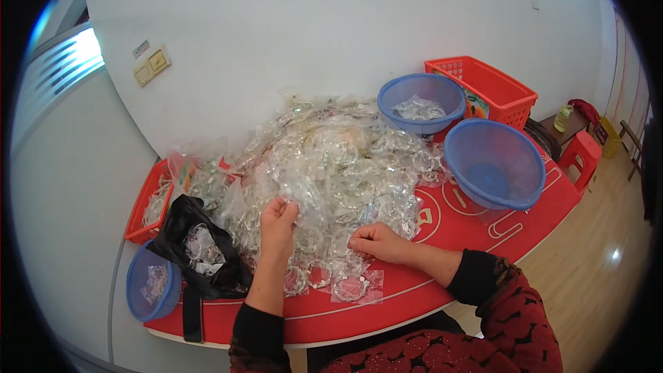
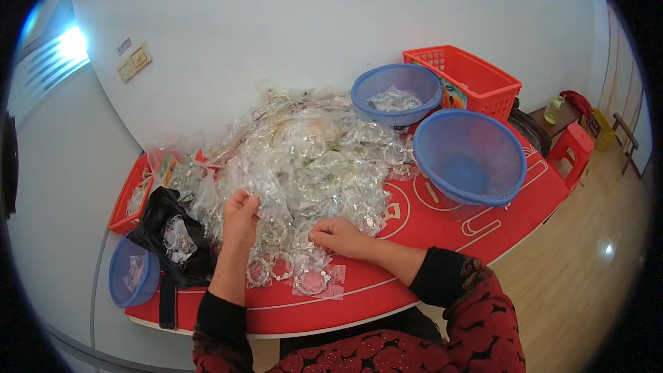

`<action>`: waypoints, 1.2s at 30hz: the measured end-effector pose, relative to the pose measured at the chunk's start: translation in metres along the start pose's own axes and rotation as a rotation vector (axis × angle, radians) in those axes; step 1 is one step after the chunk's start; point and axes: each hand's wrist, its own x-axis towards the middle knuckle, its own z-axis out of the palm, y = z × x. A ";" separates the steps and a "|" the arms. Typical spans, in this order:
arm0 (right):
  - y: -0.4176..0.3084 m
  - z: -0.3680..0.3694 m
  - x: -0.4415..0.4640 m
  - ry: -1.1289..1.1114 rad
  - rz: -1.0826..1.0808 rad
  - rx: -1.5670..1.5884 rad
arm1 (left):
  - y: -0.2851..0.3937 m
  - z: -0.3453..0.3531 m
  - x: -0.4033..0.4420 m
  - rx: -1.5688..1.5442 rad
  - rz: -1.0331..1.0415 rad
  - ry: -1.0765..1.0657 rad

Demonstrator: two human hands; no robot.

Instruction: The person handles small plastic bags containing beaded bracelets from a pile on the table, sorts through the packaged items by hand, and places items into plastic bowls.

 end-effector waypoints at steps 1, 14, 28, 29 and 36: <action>-0.003 0.001 -0.001 0.003 0.011 0.013 | -0.002 0.000 -0.009 -0.007 -0.013 -0.001; -0.017 0.011 0.000 0.135 0.045 0.127 | -0.028 0.010 -0.059 0.163 -0.105 -0.143; -0.034 0.019 -0.007 0.155 -0.145 0.239 | -0.017 0.018 -0.074 0.139 -0.169 -0.261; -0.036 0.018 -0.008 0.125 -0.133 0.229 | -0.015 0.019 -0.074 0.144 -0.171 -0.245; -0.042 0.000 -0.006 0.106 -0.056 0.101 | -0.018 0.017 -0.074 0.209 -0.165 -0.290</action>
